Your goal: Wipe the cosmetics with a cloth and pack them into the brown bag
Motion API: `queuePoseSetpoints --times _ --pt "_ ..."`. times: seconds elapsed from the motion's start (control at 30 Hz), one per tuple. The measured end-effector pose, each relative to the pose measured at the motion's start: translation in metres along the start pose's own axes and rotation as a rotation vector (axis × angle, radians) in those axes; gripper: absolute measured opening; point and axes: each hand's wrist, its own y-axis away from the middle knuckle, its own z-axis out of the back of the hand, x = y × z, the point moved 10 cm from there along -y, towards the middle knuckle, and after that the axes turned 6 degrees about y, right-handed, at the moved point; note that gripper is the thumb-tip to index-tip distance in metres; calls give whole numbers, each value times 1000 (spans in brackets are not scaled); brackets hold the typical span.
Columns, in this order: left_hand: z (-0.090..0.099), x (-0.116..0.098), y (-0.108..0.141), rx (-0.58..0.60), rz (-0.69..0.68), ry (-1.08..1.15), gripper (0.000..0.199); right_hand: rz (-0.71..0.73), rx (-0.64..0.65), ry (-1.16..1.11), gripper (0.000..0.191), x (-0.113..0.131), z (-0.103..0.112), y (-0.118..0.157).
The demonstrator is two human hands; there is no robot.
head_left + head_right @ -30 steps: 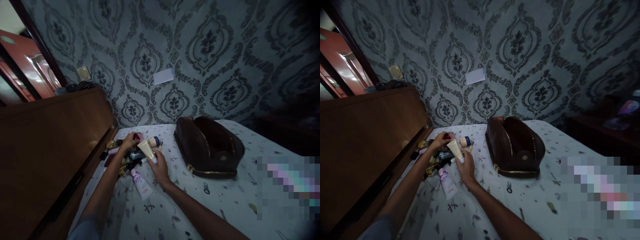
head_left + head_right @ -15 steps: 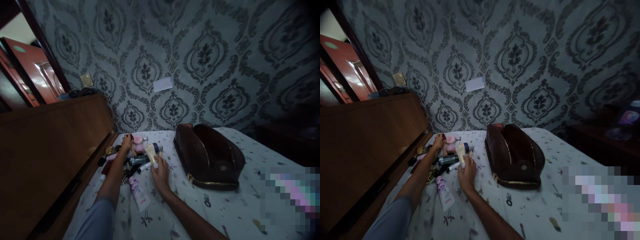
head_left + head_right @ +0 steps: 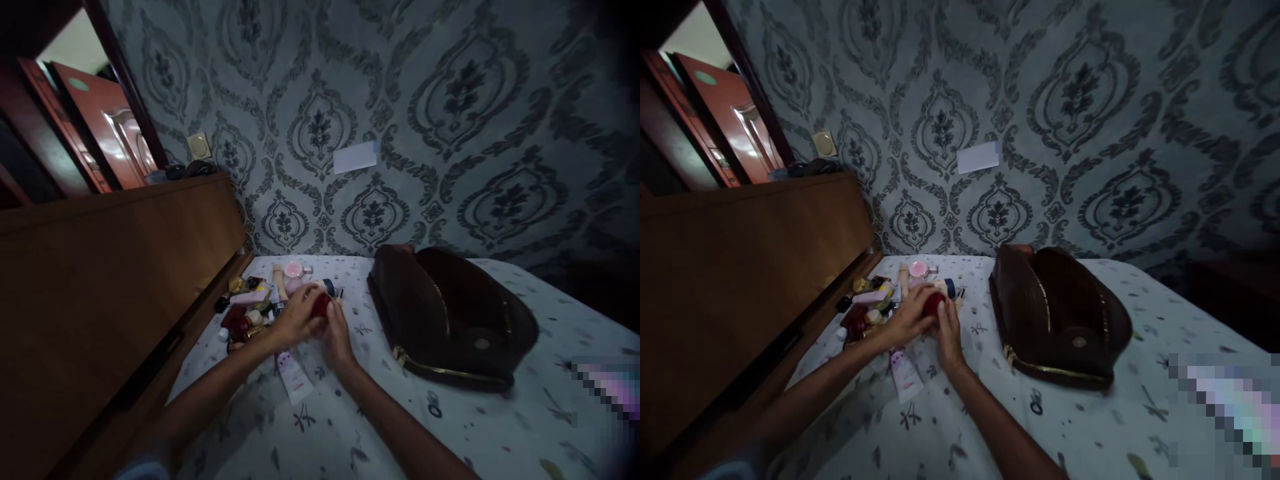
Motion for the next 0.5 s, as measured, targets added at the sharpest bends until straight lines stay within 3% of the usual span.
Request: queuePoseSetpoints --times 0.07,0.13,0.2,0.23,0.3,0.4,0.5 --pt "-5 -18 16 114 -80 43 66 -90 2 -126 47 -7 -2 -1" --pt "14 -1 33 113 -14 3 66 -171 34 -184 45 -11 -5 1" --pt "60 47 52 -68 206 -172 56 -223 59 -208 47 -13 -8 5" --pt "83 80 67 -157 381 -251 59 -231 62 -210 48 -13 -8 7" --pt "108 142 98 -184 710 -279 82 -225 56 -190 49 -14 -8 9" --pt "109 192 108 -119 788 -227 98 -208 34 -145 48 -17 -8 10" --pt "100 214 87 -81 725 -192 103 -207 28 -131 50 -20 -9 10"
